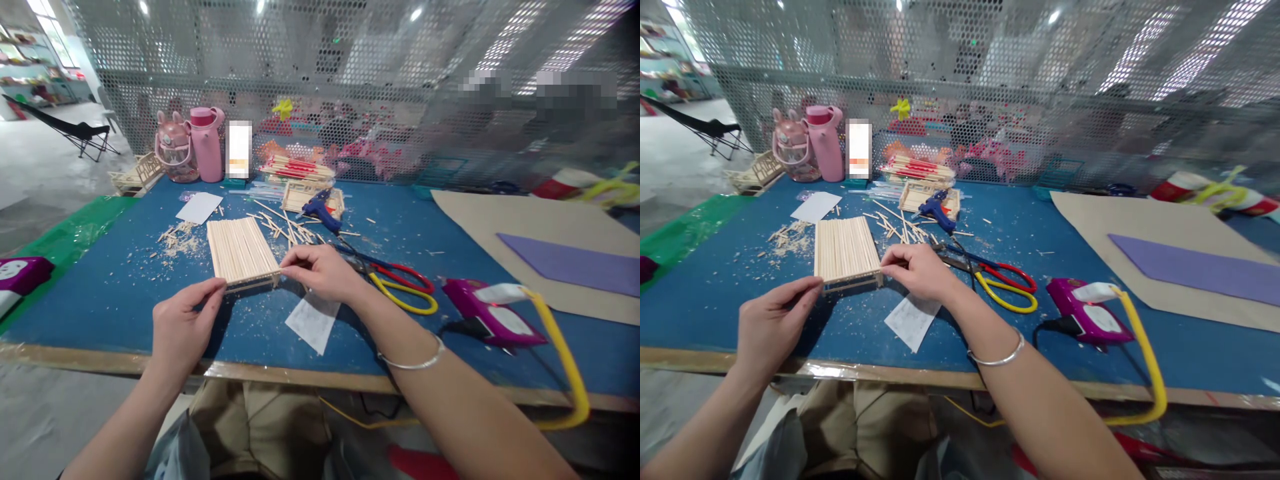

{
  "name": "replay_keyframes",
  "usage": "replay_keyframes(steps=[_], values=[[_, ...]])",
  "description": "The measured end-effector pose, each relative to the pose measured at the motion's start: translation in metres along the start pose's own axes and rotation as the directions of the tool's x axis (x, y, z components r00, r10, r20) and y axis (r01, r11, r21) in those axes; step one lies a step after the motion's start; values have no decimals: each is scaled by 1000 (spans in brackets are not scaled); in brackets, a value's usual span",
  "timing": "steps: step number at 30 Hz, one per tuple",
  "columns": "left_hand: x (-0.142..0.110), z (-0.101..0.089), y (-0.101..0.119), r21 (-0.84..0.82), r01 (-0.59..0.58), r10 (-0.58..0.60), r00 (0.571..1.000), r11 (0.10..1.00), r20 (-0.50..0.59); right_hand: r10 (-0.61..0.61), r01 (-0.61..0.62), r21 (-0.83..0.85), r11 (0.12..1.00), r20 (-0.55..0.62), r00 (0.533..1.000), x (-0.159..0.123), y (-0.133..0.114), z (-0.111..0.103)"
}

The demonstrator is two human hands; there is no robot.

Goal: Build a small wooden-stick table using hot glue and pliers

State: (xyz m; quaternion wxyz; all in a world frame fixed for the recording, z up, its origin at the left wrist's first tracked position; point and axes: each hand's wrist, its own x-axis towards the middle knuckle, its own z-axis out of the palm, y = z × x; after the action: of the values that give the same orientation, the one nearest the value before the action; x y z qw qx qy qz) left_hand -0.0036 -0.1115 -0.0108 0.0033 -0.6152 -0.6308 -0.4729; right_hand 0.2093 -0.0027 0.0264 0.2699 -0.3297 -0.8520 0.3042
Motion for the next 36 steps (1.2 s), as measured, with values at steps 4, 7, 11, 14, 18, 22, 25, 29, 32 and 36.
replay_keyframes(steps=[4, 7, 11, 14, 18, 22, 25, 29, 32, 36], values=[[0, 2, 0, 3, -18, 18, 1000, 1000, 1, -19, 19, -40, 999, -4, 1000, 0, -1, -1], [-2, 1, 0, 11, 0, 0, 1000, 1000, 20, -39, 39, -73, 997, -5, 999, 0, -3, -1], [3, -10, 7, 144, 61, -57, 998, 988, -36, -76, 71, -106, 992, -45, 996, -1, -5, -2], [22, -18, 23, 248, -127, 150, 986, 960, -76, -165, 148, -140, 979, -116, 980, -2, -9, 0], [58, -9, 48, 51, -473, 433, 839, 879, 329, -289, 253, -230, 940, -142, 947, -5, -15, 3], [89, 11, 51, -72, -347, 328, 772, 935, 545, -321, 277, -318, 907, -93, 943, -7, -16, -5], [104, 19, 46, -74, -220, 225, 817, 973, 531, -320, 269, -345, 899, -97, 943, -8, -14, -17], [108, 20, 53, -176, -250, 306, 762, 952, 570, -346, 255, -359, 898, -216, 913, -9, -15, -21], [102, 20, 63, -225, -291, 367, 686, 930, 629, -381, 267, -367, 891, -284, 880, -10, -17, -13], [96, 18, 67, -172, -342, 368, 669, 924, 646, -427, 301, -364, 881, -343, 836, -9, -14, 1]])
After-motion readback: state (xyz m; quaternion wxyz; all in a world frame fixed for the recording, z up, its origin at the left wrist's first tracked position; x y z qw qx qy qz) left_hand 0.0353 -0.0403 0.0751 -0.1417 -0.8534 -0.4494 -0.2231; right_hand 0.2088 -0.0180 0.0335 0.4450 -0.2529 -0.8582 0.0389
